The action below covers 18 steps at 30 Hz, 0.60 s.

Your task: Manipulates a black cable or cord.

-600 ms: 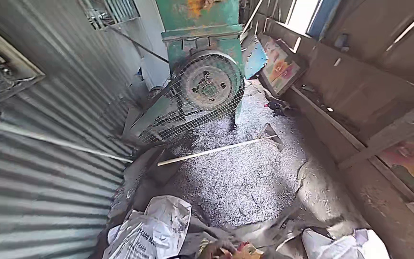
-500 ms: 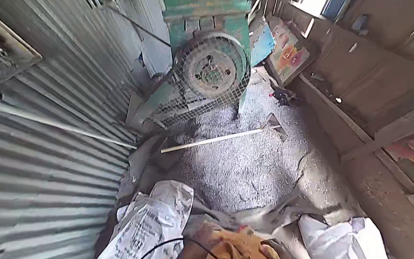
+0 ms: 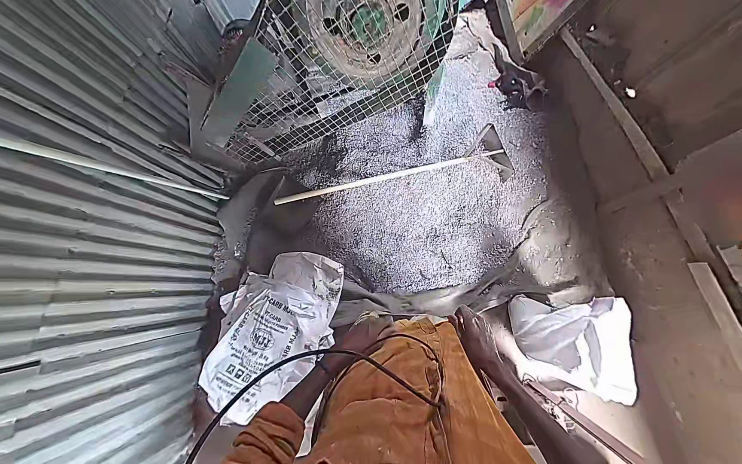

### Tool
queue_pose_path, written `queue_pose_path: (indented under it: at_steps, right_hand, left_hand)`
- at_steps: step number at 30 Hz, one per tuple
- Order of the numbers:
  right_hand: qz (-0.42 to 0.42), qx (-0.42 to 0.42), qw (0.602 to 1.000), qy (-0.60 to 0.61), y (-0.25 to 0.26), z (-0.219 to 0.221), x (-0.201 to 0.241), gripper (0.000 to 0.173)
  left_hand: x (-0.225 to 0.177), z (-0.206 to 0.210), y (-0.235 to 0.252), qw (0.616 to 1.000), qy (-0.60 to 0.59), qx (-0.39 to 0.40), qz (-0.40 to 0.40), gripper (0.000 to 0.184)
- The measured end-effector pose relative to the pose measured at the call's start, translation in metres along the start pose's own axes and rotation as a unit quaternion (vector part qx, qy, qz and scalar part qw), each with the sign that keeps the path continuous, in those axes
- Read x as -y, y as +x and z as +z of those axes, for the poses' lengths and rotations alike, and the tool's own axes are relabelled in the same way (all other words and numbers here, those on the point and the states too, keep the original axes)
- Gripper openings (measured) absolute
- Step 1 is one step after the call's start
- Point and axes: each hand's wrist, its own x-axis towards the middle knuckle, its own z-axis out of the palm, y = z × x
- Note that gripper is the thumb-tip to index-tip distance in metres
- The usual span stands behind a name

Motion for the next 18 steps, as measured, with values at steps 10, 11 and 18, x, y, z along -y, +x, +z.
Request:
queue_pose_path:
  at_steps: [10, 11, 18]
  right_hand:
    - [0.108, 0.098, 0.989, -0.014, 0.047, 0.035, -0.106, 0.037]
    - [0.121, 0.098, 0.988, 0.011, 0.045, 0.052, -0.123, 0.036]
    - [0.156, 0.155, 0.896, 0.387, -0.033, 0.142, -0.154, 0.02]
  left_hand:
    - [0.045, -0.018, 0.027, 0.99, -0.067, -0.051, -0.113, 0.045]
    - [0.052, -0.013, 0.021, 0.981, -0.108, -0.075, -0.143, 0.042]
    - [0.173, 0.108, -0.086, 0.87, -0.327, -0.143, -0.341, 0.048]
